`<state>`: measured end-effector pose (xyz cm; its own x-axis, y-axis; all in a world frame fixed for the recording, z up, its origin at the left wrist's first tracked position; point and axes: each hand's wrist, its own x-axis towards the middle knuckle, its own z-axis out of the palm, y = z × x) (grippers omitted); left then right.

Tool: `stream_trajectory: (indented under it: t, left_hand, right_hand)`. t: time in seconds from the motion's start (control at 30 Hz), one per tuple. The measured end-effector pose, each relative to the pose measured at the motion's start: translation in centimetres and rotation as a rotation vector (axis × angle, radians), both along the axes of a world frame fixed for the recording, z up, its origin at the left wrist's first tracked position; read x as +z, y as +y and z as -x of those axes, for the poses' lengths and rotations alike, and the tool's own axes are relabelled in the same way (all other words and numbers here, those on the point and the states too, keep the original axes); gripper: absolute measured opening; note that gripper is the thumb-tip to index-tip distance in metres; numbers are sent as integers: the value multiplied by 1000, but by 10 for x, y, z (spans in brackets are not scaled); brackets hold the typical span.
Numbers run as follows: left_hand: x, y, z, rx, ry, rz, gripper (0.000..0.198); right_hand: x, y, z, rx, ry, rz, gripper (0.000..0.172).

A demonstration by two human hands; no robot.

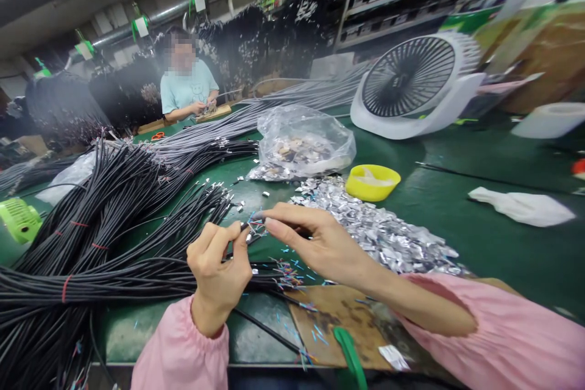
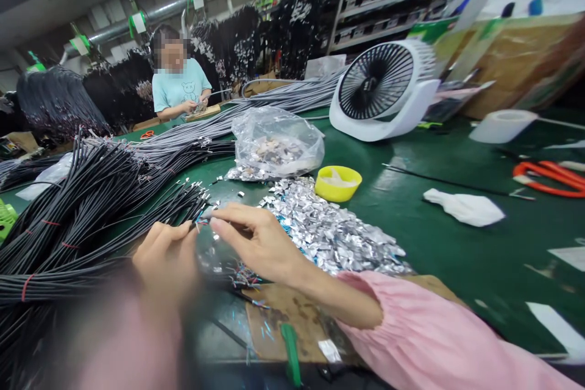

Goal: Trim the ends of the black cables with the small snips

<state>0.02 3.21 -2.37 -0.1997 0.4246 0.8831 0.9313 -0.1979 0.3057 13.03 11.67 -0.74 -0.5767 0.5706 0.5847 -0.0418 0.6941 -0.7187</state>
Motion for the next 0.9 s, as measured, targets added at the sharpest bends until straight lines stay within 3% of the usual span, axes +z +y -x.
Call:
stream_trajectory:
  t: [0.47,0.63,0.9]
  left_hand:
    - [0,1,-2,-3,19,-6,9]
    - [3,1,-4,-62,-273,128,6]
    - [12,-1,2,-295,-622,411,22]
  right_hand:
    - [-2,0,0,-26,39,-3,23]
    - [-2,-1,1,-78,70,-19,23]
    - [-3,-3,0,-146,67,-154,22]
